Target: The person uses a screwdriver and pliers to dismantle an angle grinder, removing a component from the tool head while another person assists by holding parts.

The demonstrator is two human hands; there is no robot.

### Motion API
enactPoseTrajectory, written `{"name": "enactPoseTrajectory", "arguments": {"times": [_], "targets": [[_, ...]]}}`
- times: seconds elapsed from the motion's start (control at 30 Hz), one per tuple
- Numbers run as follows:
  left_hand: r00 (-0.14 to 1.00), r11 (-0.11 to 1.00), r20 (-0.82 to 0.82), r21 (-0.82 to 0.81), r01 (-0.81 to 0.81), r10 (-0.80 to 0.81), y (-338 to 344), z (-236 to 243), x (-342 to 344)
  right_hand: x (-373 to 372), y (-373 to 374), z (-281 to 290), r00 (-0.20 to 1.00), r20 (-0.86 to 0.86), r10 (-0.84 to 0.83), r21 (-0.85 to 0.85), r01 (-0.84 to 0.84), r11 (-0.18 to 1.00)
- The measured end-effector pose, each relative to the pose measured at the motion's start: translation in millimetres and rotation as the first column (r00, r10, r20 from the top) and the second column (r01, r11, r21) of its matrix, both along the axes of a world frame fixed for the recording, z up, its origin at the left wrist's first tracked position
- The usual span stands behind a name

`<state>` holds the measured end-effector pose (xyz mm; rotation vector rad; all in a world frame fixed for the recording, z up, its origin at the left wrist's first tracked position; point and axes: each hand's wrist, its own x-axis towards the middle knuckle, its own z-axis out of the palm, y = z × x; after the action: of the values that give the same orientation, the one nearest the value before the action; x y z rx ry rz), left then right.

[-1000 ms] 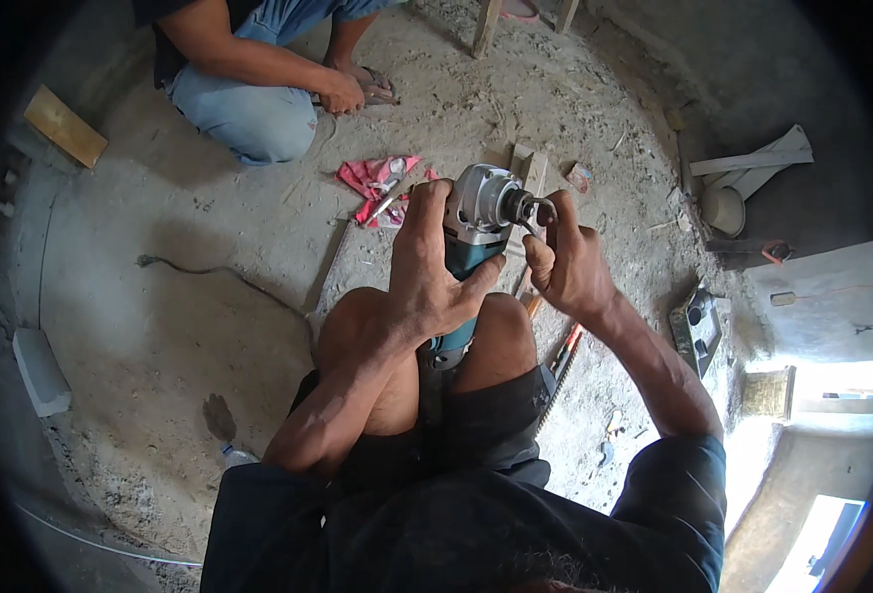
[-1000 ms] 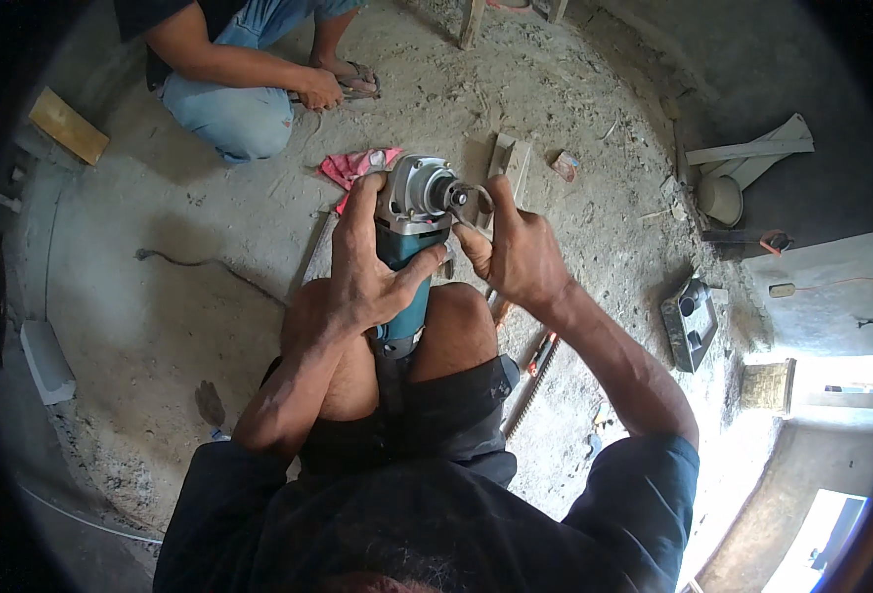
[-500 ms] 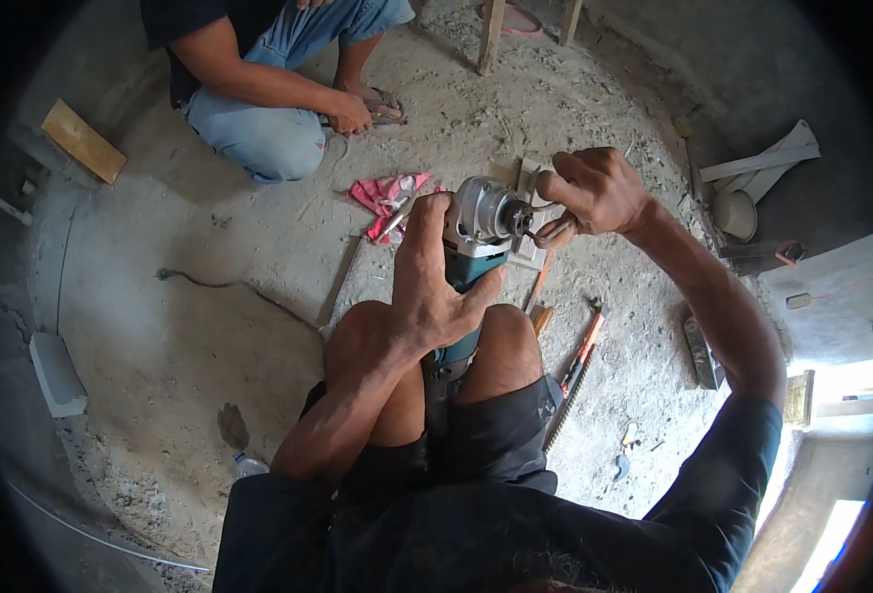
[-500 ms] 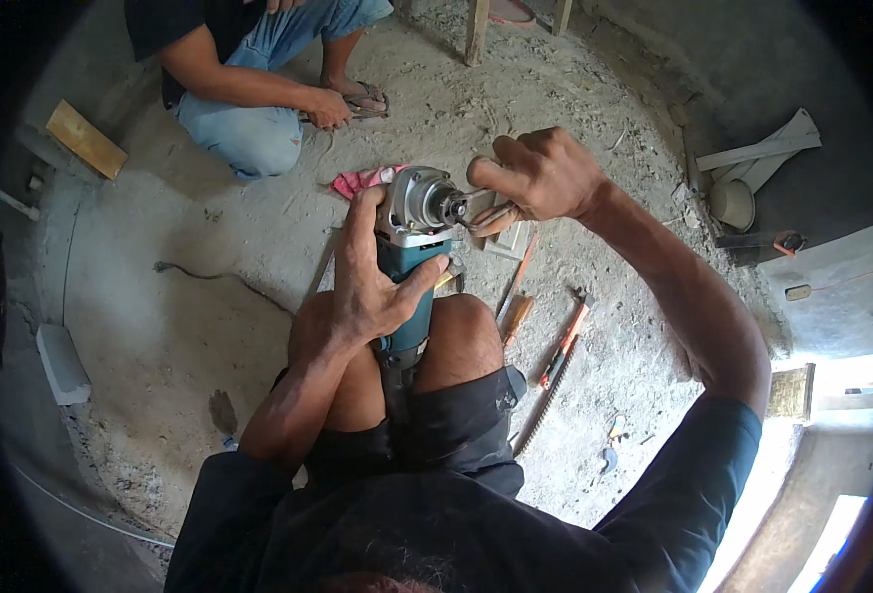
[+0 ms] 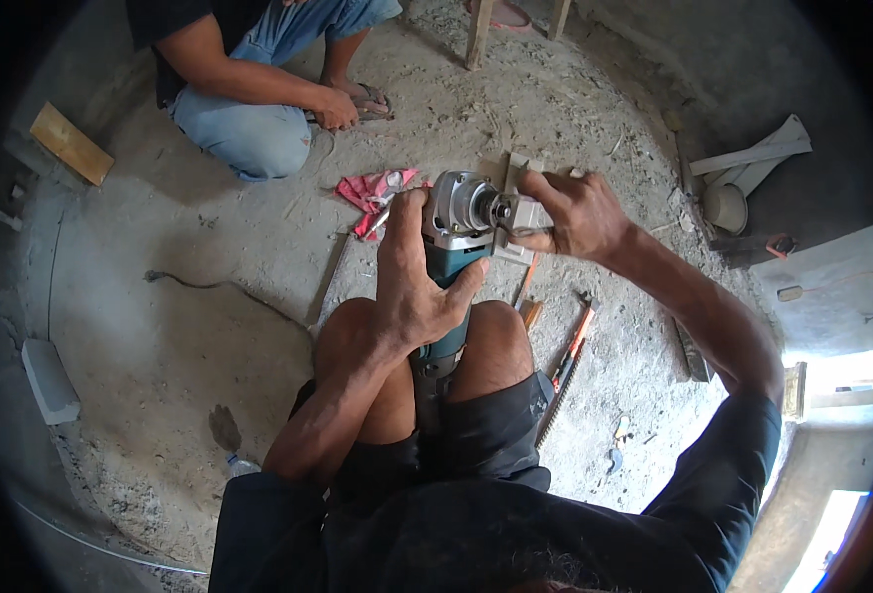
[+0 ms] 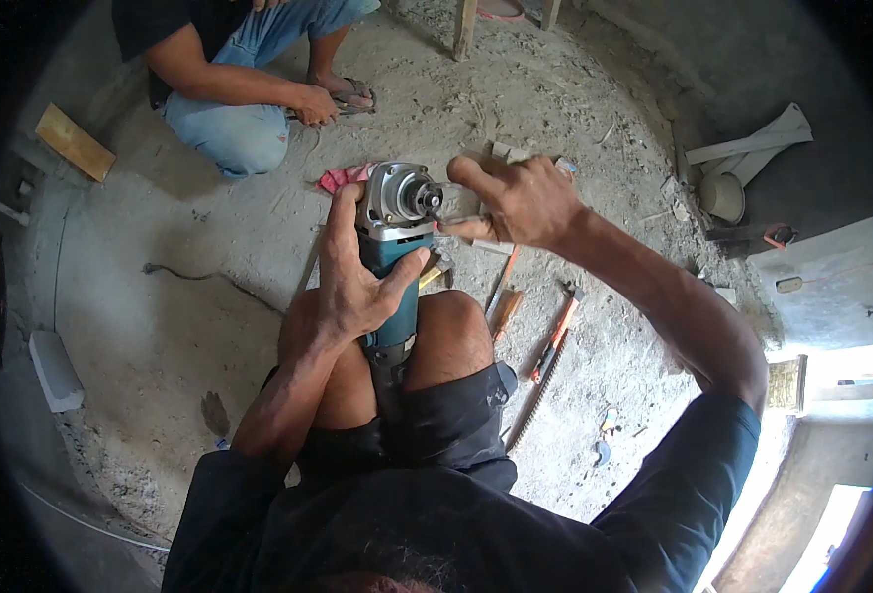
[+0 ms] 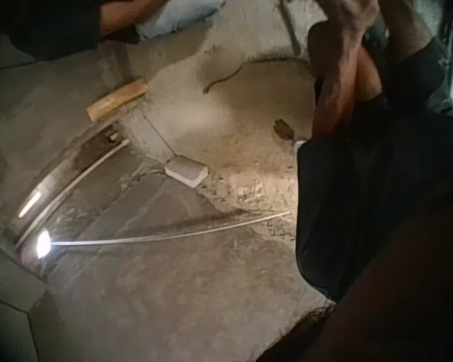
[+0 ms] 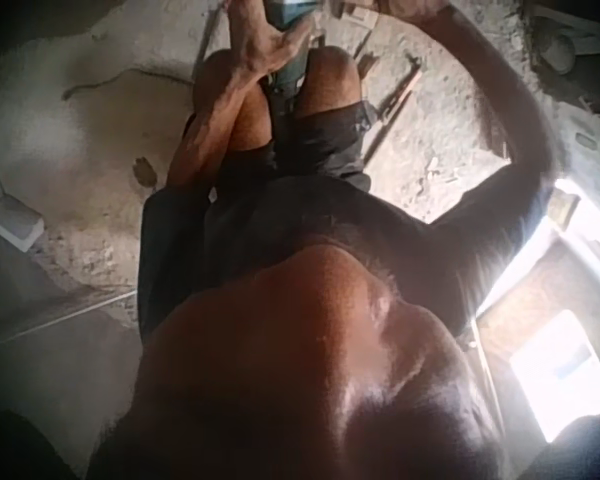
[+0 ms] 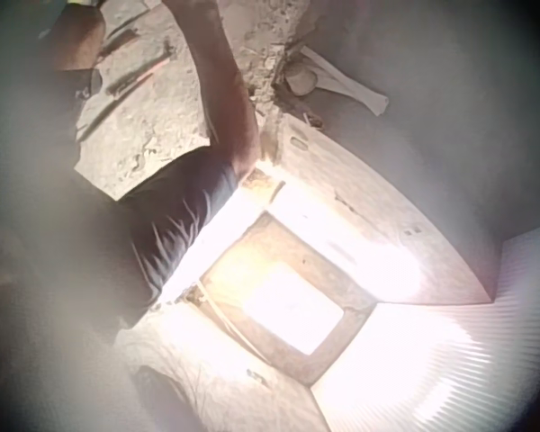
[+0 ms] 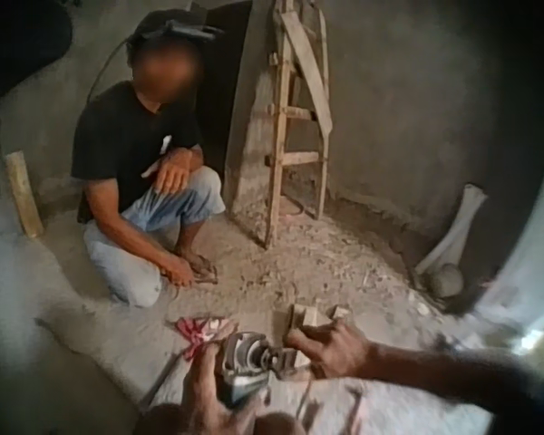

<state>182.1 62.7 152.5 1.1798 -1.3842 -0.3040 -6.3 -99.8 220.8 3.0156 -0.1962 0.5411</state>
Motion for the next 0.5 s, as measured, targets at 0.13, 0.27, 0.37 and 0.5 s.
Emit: {"name": "enactPoseTrajectory", "arguments": {"times": [0.13, 0.27, 0.37, 0.5], "targets": [[1.000, 1.000, 0.016, 0.021, -0.011, 0.011, 0.2, 1.1, 2.2, -0.8, 2.7, -3.0, 0.995, -0.076, -0.070, -0.002, 0.070, 0.998], [1.000, 1.000, 0.023, 0.009, -0.022, 0.021, -3.6, -6.0, 0.8, -3.2, 6.1, -10.0, 0.971, -0.149, -0.185, 0.004, 0.187, 0.982], [0.997, 0.998, 0.051, -0.002, -0.059, 0.059, -2.1, -3.3, 1.2, -3.9, 2.8, -8.6, 0.976, -0.148, -0.161, -0.016, 0.161, 0.987], [0.994, 0.997, 0.069, 0.006, -0.082, 0.081, -2.2, -3.8, 0.7, -1.1, 6.1, -13.6, 0.963, -0.163, -0.213, 0.007, 0.217, 0.976]]}}
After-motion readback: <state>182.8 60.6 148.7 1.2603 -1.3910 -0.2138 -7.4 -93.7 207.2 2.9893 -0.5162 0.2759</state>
